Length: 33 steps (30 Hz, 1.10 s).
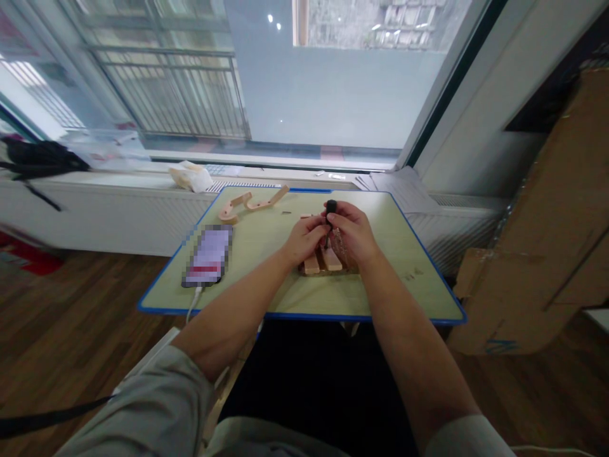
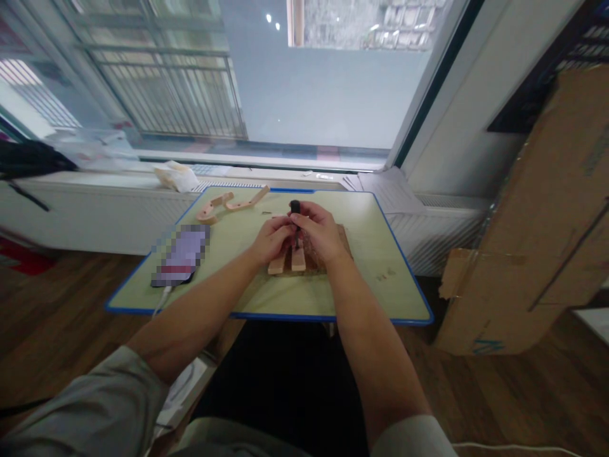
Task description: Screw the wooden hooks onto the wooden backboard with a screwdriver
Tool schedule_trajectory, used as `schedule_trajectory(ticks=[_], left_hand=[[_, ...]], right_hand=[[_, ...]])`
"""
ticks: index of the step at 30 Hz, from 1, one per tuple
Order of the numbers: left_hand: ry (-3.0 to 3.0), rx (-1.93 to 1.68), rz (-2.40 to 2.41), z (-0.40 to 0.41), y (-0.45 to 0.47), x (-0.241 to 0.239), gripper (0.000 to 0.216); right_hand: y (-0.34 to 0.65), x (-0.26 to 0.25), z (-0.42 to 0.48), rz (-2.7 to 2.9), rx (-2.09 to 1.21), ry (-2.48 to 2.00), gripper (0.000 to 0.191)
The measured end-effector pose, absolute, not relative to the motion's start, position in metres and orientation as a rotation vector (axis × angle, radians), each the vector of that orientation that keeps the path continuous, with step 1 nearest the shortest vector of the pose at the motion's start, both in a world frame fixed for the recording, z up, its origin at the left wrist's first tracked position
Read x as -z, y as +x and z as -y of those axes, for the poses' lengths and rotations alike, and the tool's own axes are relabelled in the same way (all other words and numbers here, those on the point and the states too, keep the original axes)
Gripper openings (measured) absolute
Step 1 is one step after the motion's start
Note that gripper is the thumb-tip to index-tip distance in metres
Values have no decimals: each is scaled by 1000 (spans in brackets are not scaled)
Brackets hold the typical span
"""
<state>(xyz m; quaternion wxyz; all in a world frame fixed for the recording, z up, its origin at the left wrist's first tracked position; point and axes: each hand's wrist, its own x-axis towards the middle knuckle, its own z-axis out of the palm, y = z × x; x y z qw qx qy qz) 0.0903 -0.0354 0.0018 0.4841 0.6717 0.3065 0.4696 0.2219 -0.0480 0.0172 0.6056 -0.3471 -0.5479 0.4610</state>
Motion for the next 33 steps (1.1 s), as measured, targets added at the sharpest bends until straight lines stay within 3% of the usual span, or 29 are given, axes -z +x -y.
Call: schedule_trajectory(ticks=[9,17,28,33], left_hand=[[1627,-1126,-801,11,94,-1,40],[1640,-1088,-834,-19,77,-2,39],[1652,-1197,-805,-27,71,-4,41],[1669,-1132,-856,-23,69,-8,45]], right_hand=[[223,-8,27,1300,-827,-908,29],[224,-13,8,1457,-744,-1011,43],[204,-26,7,1549,-555,-1122,22],[204,-36,-12,1473,-614,-1042,26]])
